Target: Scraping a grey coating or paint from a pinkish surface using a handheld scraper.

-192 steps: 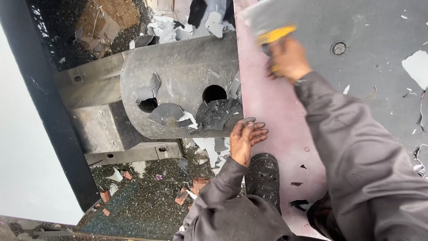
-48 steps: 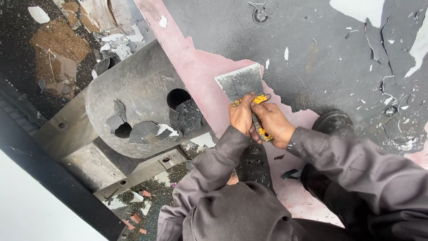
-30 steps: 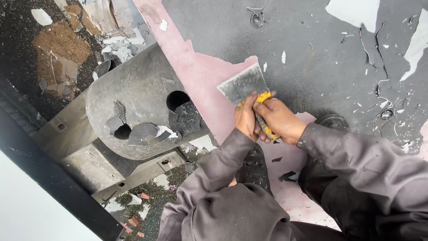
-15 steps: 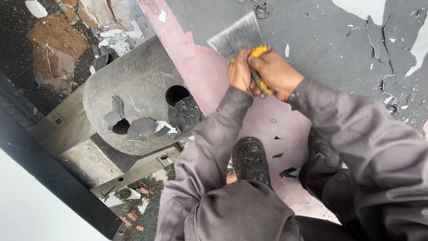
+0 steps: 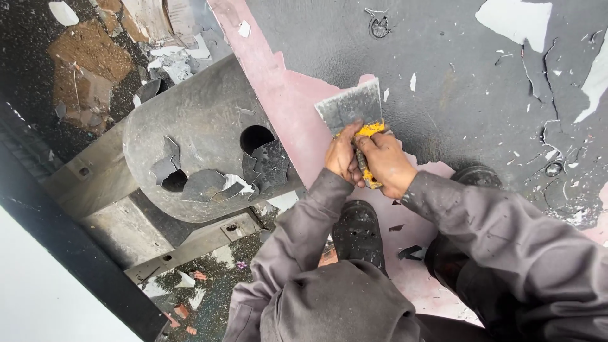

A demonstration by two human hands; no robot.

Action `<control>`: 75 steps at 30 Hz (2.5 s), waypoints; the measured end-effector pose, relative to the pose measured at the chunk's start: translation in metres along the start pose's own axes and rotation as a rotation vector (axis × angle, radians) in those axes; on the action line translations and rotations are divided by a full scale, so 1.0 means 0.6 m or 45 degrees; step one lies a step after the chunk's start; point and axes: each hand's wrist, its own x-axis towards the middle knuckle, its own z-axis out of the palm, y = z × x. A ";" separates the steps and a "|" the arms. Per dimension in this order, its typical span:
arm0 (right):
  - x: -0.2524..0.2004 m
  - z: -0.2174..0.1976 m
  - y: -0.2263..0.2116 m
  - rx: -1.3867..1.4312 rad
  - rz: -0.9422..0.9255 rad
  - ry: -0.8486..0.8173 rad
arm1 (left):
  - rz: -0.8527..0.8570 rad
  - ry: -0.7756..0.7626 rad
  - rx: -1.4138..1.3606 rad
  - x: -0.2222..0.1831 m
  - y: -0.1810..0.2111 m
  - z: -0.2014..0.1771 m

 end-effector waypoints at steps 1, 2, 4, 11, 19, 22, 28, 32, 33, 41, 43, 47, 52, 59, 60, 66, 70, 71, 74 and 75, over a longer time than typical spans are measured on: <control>0.008 0.007 -0.005 0.036 0.009 0.030 | 0.031 0.005 0.019 0.004 0.010 -0.005; 0.013 0.015 -0.007 0.035 0.018 0.027 | 0.026 0.012 0.014 0.000 0.022 -0.003; 0.022 0.029 -0.014 0.089 0.026 0.070 | 0.017 0.143 0.151 -0.008 0.047 0.003; 0.119 -0.005 -0.096 -0.006 -0.331 -0.030 | 0.364 -0.005 -0.011 0.125 0.107 0.009; 0.025 0.027 -0.085 -0.231 -0.371 -0.266 | 0.315 -0.328 -0.233 -0.019 0.074 0.006; -0.003 -0.025 0.002 -0.191 -0.370 -0.081 | 0.367 -0.298 -0.261 0.017 -0.044 -0.045; -0.019 -0.067 -0.011 -0.223 -0.040 -0.022 | 0.536 -0.115 -0.196 -0.039 -0.080 -0.098; 0.014 -0.016 -0.025 -0.315 0.031 -0.078 | 0.539 -0.030 -0.205 -0.038 -0.131 -0.134; 0.028 0.000 -0.041 -0.309 -0.031 -0.112 | 0.525 -0.019 -0.241 -0.036 -0.138 -0.132; 0.205 0.156 -0.164 -0.180 -0.342 -0.252 | 0.521 -0.048 -0.383 -0.088 -0.121 -0.142; 0.245 0.179 -0.204 -0.039 -0.425 -0.287 | 0.577 0.001 -0.409 -0.091 -0.123 -0.160; 0.134 0.182 -0.214 -0.440 -0.556 -0.467 | 0.671 0.038 -0.463 -0.089 -0.137 -0.190; 0.025 0.078 -0.043 -0.190 -0.028 -0.261 | 0.657 0.065 -0.465 -0.071 -0.129 -0.156; -0.022 0.039 0.019 0.242 -0.006 0.008 | 0.528 -0.094 0.042 -0.030 -0.011 -0.064; -0.016 0.043 0.015 0.289 -0.001 0.008 | 0.388 -0.048 0.146 -0.023 0.010 -0.048; 0.035 0.048 -0.021 0.370 -0.089 -0.009 | 0.116 0.112 0.316 -0.016 0.099 -0.004; 0.001 0.071 -0.017 0.387 0.114 0.049 | 0.037 0.140 0.325 -0.021 0.078 -0.028; 0.005 0.073 -0.022 0.394 0.117 0.047 | 0.035 0.144 0.331 -0.019 0.085 -0.025; 0.019 0.071 -0.024 0.360 0.159 0.068 | 0.013 0.207 0.313 -0.011 0.091 -0.021; 0.027 0.068 -0.026 0.373 0.098 0.044 | 0.017 0.231 0.311 -0.008 0.093 -0.018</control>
